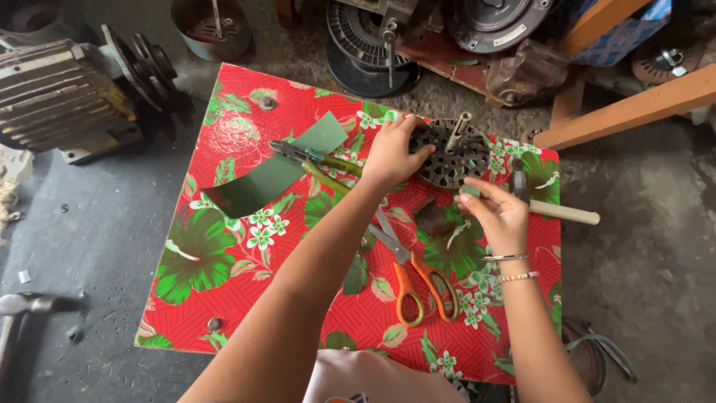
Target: The person cuts strips of green insulation paper with scissors and inserts them into the slots of a ceiling fan motor stator.
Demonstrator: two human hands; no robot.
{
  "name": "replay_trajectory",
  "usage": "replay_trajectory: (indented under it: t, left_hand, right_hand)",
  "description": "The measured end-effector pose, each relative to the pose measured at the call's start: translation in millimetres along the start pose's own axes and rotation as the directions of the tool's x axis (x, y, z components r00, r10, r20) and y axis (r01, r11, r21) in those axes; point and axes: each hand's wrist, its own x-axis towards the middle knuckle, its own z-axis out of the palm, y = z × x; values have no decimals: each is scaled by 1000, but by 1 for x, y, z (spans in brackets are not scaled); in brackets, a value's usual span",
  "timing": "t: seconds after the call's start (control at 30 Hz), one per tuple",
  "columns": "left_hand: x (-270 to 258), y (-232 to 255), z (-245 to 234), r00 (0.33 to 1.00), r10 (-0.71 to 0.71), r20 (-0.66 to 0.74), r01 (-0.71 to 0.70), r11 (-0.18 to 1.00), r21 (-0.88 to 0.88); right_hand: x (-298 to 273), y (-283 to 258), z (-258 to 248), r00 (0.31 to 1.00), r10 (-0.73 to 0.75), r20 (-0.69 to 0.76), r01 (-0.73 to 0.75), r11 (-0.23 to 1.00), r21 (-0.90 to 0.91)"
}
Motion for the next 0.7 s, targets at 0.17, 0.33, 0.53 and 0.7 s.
replay_trajectory:
  t: [0.17,0.33,0.53,0.7]
  left_hand:
    - [2,1,-2,1000,-10,9,10,1000,-12]
    - [1,2,-3,999,-30,25,30,1000,-4]
    - [0,4,-4,999,-40,26,41,999,-7]
    - [0,0,-1,998,-36,46,36,999,8]
  right_hand:
    - [3,-14,-11,1000,-1,10,1,1000,23]
    - [4,-27,-11,1000,-23,12,23,999,28]
    - [17,-33,-9,994,-76,-79,70,994,-78]
    - [22,-43,2,995,-100,-4,96,972,-214]
